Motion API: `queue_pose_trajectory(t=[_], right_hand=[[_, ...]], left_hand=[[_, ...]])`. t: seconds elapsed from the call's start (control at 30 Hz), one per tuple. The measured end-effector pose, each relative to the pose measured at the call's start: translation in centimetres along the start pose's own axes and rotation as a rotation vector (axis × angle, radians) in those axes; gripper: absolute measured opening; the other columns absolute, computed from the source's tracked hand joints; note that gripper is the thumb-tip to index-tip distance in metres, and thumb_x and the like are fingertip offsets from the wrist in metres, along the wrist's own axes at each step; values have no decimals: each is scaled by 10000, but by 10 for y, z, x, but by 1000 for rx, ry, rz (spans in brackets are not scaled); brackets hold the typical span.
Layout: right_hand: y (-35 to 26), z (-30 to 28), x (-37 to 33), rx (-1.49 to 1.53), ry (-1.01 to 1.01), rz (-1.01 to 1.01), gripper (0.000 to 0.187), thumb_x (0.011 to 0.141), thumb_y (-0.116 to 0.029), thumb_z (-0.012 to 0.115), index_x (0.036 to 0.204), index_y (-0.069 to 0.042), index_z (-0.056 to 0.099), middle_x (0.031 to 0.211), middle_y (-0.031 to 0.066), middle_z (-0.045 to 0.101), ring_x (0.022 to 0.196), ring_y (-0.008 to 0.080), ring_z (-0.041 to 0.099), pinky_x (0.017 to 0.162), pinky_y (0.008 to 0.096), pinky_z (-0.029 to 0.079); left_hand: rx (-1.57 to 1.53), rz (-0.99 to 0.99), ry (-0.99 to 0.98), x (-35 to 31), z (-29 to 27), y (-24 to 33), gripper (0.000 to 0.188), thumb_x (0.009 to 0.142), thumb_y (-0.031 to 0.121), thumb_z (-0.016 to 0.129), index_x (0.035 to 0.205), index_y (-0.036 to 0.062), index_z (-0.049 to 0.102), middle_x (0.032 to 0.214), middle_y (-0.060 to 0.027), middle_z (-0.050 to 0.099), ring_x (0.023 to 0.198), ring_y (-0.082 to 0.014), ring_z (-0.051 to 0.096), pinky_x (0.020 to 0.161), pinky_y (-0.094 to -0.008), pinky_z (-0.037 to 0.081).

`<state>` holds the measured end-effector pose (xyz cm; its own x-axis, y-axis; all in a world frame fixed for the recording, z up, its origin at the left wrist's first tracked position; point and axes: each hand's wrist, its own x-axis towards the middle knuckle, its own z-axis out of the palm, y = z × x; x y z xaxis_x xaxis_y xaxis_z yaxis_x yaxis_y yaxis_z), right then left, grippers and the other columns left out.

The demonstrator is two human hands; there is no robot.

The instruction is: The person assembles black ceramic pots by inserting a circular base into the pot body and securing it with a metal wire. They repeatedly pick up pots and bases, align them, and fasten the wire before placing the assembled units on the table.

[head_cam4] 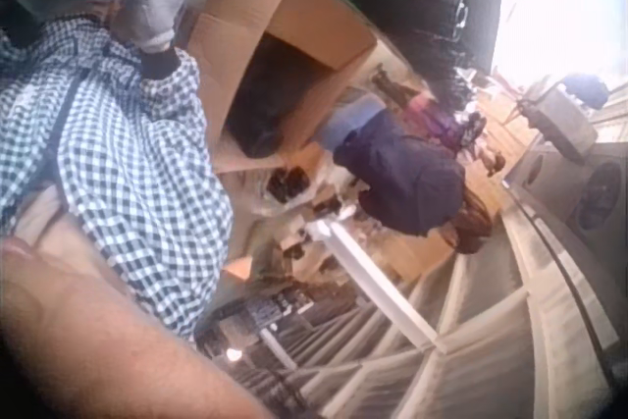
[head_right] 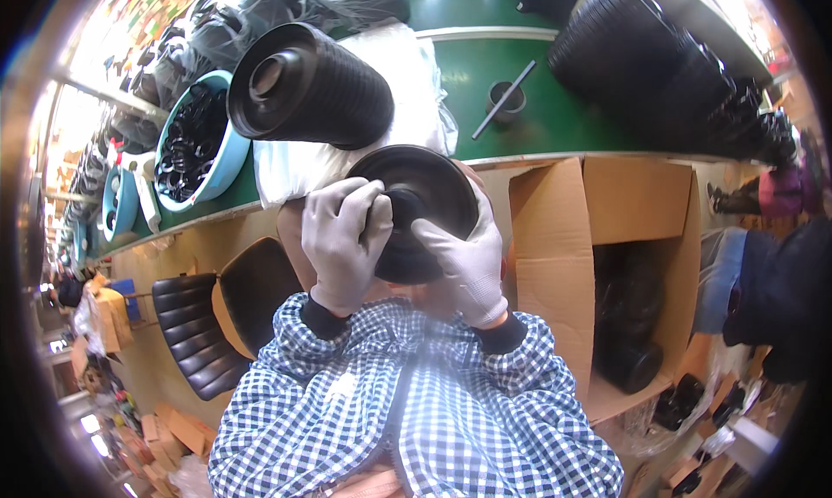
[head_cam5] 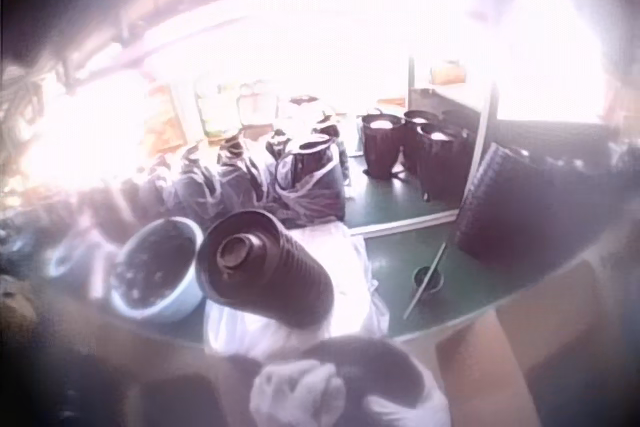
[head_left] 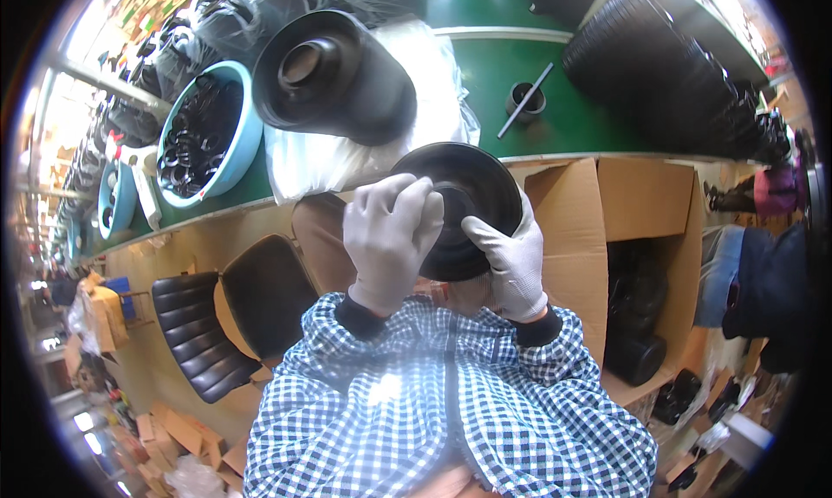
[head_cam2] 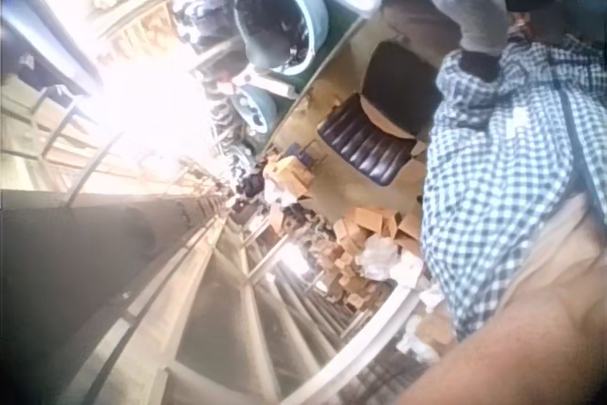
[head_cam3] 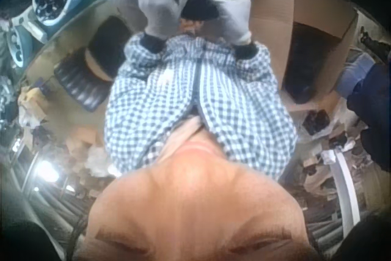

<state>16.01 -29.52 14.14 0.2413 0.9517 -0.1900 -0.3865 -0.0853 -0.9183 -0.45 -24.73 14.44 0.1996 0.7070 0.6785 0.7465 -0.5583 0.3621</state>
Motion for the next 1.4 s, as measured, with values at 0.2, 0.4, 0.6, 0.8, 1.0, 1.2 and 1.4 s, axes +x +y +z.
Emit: queue_pose_trajectory(t=[0.2, 0.4, 0.6, 0.8, 1.0, 1.2, 1.4], right_hand=[[6, -24, -1, 85, 67, -24, 710, 882, 24, 835, 1518, 18, 521, 1461, 136, 646, 1329, 208, 634, 1177, 370, 497], [2, -36, 19, -52, 24, -2, 694, 876, -15, 844, 1490, 49, 528, 1426, 154, 663, 1319, 214, 640, 1160, 371, 505], [5, -35, 33, -179, 40, -37, 650, 901, -30, 827, 1477, 55, 537, 1398, 156, 677, 1292, 209, 655, 1138, 363, 516], [6, -89, 73, -178, 128, -49, 558, 894, -5, 836, 1405, 41, 616, 1285, 118, 728, 1144, 174, 700, 1041, 342, 567], [-1, -251, 210, -343, 445, -300, 403, 904, -57, 795, 1294, 34, 748, 1227, 63, 764, 1047, 157, 695, 976, 306, 562], [5, -303, 296, -1436, 846, 43, 762, 981, -466, 776, 1512, 44, 585, 1491, 286, 631, 1329, 376, 648, 1156, 468, 488], [-6, -145, 248, -991, 237, -477, 557, 1105, -308, 627, 1518, 60, 563, 1491, 201, 604, 1302, 259, 611, 1148, 378, 471]], left_hand=[[-929, -656, -380, 15, 3, 5, 692, 1006, 309, 811, 1556, 0, 526, 1560, -129, 556, 1406, -257, 547, 1223, -396, 405], [-992, -854, -521, 12, 11, -5, 608, 962, 110, 837, 1487, -44, 574, 1375, -110, 697, 1248, -196, 658, 1138, -343, 501], [-894, -865, -516, 10, 28, -12, 670, 924, 157, 877, 1483, -34, 563, 1408, -138, 683, 1295, -202, 651, 1143, -354, 499], [-1008, -816, -545, -7, 60, -31, 651, 1024, 147, 729, 1584, -36, 455, 1429, -156, 640, 1258, -196, 648, 1102, -347, 518], [-517, -412, 139, -53, 2, -123, 354, 1106, 12, 490, 1424, -19, 643, 1096, -69, 746, 842, -88, 629, 787, -238, 538], [472, -296, 368, -31, -85, -268, 290, 938, -2, 747, 1222, 55, 769, 1190, -111, 763, 1114, -311, 705, 1009, -417, 538], [408, -928, -427, 33, -101, -377, 373, 926, 373, 799, 1198, 118, 817, 1200, -139, 792, 1168, -342, 731, 1014, -458, 556]])
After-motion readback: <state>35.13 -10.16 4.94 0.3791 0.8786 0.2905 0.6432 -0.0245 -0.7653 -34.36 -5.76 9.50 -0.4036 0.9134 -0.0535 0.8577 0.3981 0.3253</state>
